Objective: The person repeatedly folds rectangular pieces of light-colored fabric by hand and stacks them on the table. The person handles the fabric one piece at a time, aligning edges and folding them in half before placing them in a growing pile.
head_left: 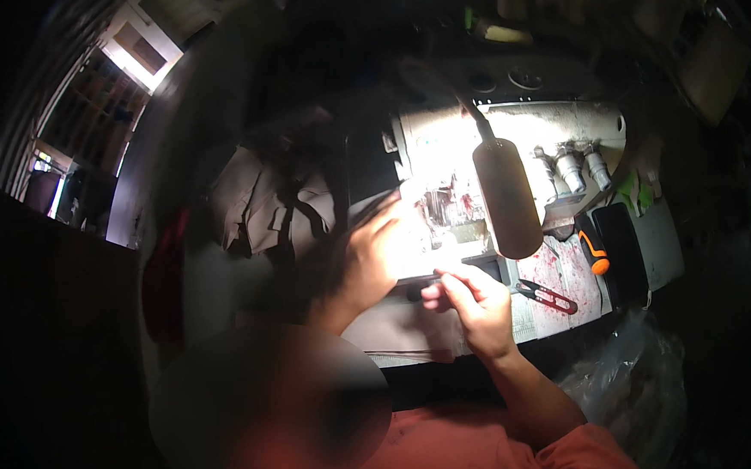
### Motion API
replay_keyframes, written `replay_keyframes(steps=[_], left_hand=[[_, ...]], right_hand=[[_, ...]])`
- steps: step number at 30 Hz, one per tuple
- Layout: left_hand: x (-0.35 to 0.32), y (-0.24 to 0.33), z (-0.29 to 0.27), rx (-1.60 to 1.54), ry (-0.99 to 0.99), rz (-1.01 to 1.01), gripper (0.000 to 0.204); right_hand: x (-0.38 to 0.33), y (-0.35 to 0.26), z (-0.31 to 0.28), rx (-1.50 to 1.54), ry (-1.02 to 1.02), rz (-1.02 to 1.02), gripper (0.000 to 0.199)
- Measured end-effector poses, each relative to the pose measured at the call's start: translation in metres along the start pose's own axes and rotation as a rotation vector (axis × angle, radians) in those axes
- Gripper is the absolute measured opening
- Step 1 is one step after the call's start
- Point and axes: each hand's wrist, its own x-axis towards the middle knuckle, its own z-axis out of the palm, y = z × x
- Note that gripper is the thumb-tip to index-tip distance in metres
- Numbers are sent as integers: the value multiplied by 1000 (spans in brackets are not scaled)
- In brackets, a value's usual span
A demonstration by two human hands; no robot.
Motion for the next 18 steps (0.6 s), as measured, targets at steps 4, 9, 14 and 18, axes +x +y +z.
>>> replay_keyframes(steps=[4,9,14,18], left_hand=[[7,-32,1,268,-228,-3,21],[31,-79,-3,706,-528,-181,21],[-12,-10,-16,92,260,-174,14],[-92,75,24,272,-92,-143,9]], right_hand=[[-21,3,-18,89,1,15,19],[-38,7,-31,-21,58,-38,17],[-47,10,-60,-49,111,-44,16],[-55,13,-61,-106,88,9,17]])
